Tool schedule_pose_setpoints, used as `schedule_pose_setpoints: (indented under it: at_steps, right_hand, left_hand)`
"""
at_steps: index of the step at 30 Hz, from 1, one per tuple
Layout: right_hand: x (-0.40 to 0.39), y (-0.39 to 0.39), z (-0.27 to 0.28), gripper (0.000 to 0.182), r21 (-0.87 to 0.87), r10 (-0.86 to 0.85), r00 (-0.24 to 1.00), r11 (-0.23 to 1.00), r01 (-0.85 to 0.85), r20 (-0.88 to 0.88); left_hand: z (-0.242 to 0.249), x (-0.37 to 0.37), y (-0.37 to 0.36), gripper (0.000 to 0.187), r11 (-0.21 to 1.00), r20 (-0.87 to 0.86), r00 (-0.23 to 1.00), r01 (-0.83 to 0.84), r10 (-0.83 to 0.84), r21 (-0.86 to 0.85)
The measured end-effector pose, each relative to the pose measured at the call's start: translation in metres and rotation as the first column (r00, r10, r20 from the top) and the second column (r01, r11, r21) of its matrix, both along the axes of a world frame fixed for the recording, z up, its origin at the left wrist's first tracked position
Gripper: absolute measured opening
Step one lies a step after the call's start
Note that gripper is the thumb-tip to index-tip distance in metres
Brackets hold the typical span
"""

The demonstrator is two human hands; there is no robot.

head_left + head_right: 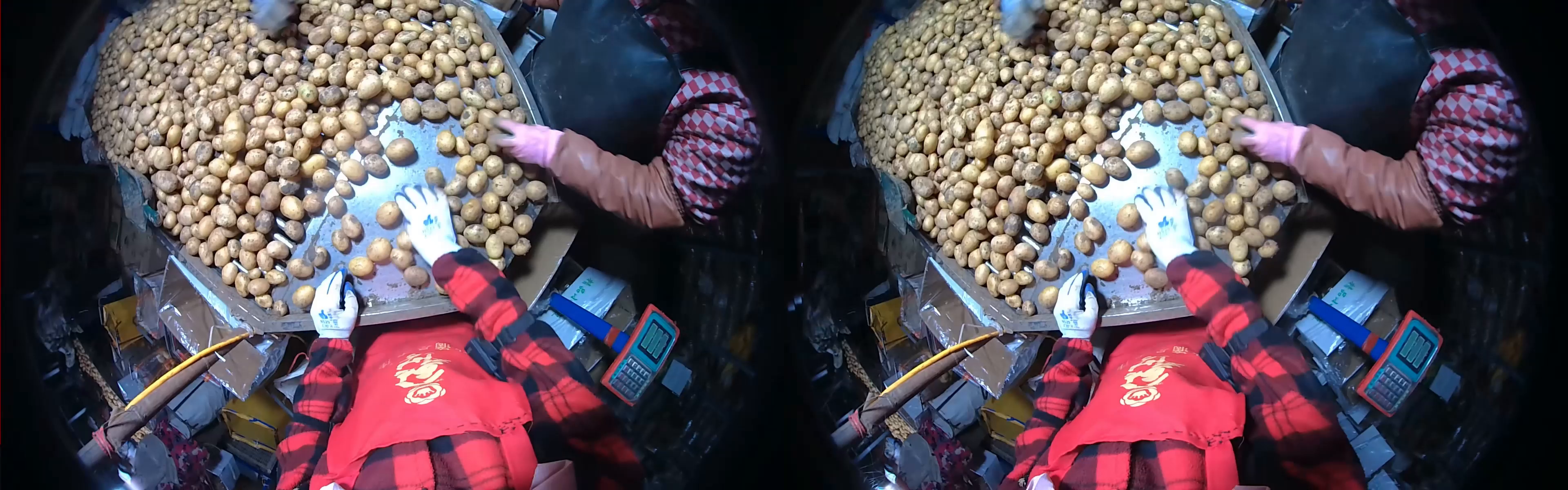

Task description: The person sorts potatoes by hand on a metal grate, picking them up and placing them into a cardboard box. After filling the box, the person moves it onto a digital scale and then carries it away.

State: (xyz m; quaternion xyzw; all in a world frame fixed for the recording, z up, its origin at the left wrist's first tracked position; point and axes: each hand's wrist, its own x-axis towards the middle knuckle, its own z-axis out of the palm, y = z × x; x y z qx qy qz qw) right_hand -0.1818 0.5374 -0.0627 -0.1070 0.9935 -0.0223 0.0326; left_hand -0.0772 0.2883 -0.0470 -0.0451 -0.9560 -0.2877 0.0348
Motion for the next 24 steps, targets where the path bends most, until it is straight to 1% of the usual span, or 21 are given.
schedule_pose_setpoints:
  at_steps: [1,3,5,7,8,9,10,11,12,13,14,15,16,17,18,19,20,21,22,23,24]
  right_hand:
    - [0.017,0.003,-0.016,0.047,-0.158,-0.021,0.999,0.987,0.013,-0.044]
    - [0.032,0.013,-0.010,0.044,-0.089,0.037,0.999,0.995,-0.037,0.009]
    - [0.031,0.021,-0.001,0.045,-0.136,0.060,0.998,0.989,-0.057,0.017]
    - [0.026,0.025,0.006,0.050,-0.388,-0.027,0.999,0.921,0.036,0.030]
    - [0.024,0.023,0.007,0.053,-0.488,-0.087,0.996,0.868,0.092,0.032]
    - [0.025,0.017,0.010,0.053,-0.658,-0.220,0.976,0.735,0.163,-0.004]
    - [0.027,0.006,0.029,0.053,-0.686,-0.271,0.962,0.696,0.211,0.020]
    - [0.033,-0.005,0.049,0.052,-0.708,-0.318,0.946,0.656,0.262,0.056]
    - [0.042,-0.011,0.056,0.051,-0.772,-0.125,0.988,0.617,0.150,0.093]
    - [0.049,-0.016,0.061,0.050,-0.836,0.078,0.991,0.548,0.045,0.104]
    - [0.056,-0.023,0.069,0.050,-0.763,0.109,0.989,0.629,-0.149,-0.104]
    - [0.053,-0.015,0.076,0.050,-0.685,0.081,0.995,0.722,-0.098,-0.057]
    - [0.045,0.003,0.079,0.051,-0.541,-0.043,0.998,0.839,0.058,0.040]
    - [0.037,0.024,0.079,0.052,-0.365,-0.183,0.976,0.906,0.213,0.115]
    - [0.034,0.040,0.066,0.048,-0.174,-0.279,0.957,0.949,0.263,-0.081]
    - [0.032,0.054,0.043,0.045,0.012,-0.321,0.903,0.941,0.338,-0.287]
    - [0.027,0.070,0.011,0.049,0.095,-0.306,0.912,0.935,0.342,-0.272]
    - [0.017,0.082,-0.012,0.053,0.176,-0.294,0.920,0.922,0.344,-0.258]
    - [0.005,0.085,-0.013,0.053,0.171,-0.299,0.920,0.922,0.347,-0.253]
    - [-0.008,0.088,-0.014,0.049,0.318,-0.352,0.929,0.873,0.369,-0.112]
    - [-0.021,0.090,-0.012,0.047,0.462,-0.419,0.908,0.809,0.362,0.022]
  left_hand:
    - [0.002,0.001,0.000,0.033,1.000,0.000,1.000,0.005,-0.005,0.001]
    - [-0.001,0.001,0.000,0.033,1.000,-0.002,1.000,-0.003,0.003,0.000]
    - [0.000,0.001,-0.003,0.033,1.000,0.003,1.000,-0.005,0.006,-0.009]
    - [-0.001,0.000,-0.005,0.031,1.000,0.014,1.000,0.027,-0.027,-0.006]
    - [-0.003,0.001,-0.005,0.029,0.983,0.066,0.997,-0.057,0.046,0.175]
    - [-0.006,0.000,-0.007,0.028,0.928,0.128,0.986,-0.142,0.104,0.346]
    - [-0.011,-0.002,-0.006,0.033,0.689,0.354,0.917,-0.378,0.185,0.619]
    - [0.011,-0.017,0.008,0.042,0.216,0.649,0.755,-0.652,0.097,0.726]
    - [0.039,-0.032,0.026,0.044,0.044,0.735,0.676,-0.734,-0.050,0.678]
    - [0.056,-0.044,0.035,0.047,-0.114,0.773,0.599,-0.800,-0.208,0.589]
    - [0.042,-0.051,0.033,0.049,-0.088,0.614,0.672,-0.701,-0.414,0.708]
    - [0.034,-0.047,0.029,0.042,-0.153,0.655,0.579,-0.794,-0.485,0.588]
    - [0.034,-0.050,0.026,0.038,-0.207,0.676,0.508,-0.854,-0.534,0.478]
    - [0.034,-0.052,0.022,0.034,-0.250,0.687,0.432,-0.901,-0.584,0.354]
    - [0.030,-0.052,0.017,0.034,-0.247,0.689,0.427,-0.904,-0.586,0.350]
    - [0.025,-0.052,0.011,0.033,-0.236,0.629,0.428,-0.899,-0.649,0.369]
    - [0.020,-0.050,0.006,0.032,-0.227,0.566,0.425,-0.894,-0.707,0.387]
    - [0.017,-0.050,0.005,0.032,-0.224,0.570,0.421,-0.896,-0.706,0.384]
    - [0.016,-0.051,0.006,0.031,-0.196,0.565,0.410,-0.895,-0.715,0.401]
    - [0.015,-0.051,0.008,0.030,-0.167,0.561,0.400,-0.892,-0.725,0.420]
    - [0.038,-0.052,0.019,0.030,-0.015,0.607,0.492,-0.784,-0.624,0.620]
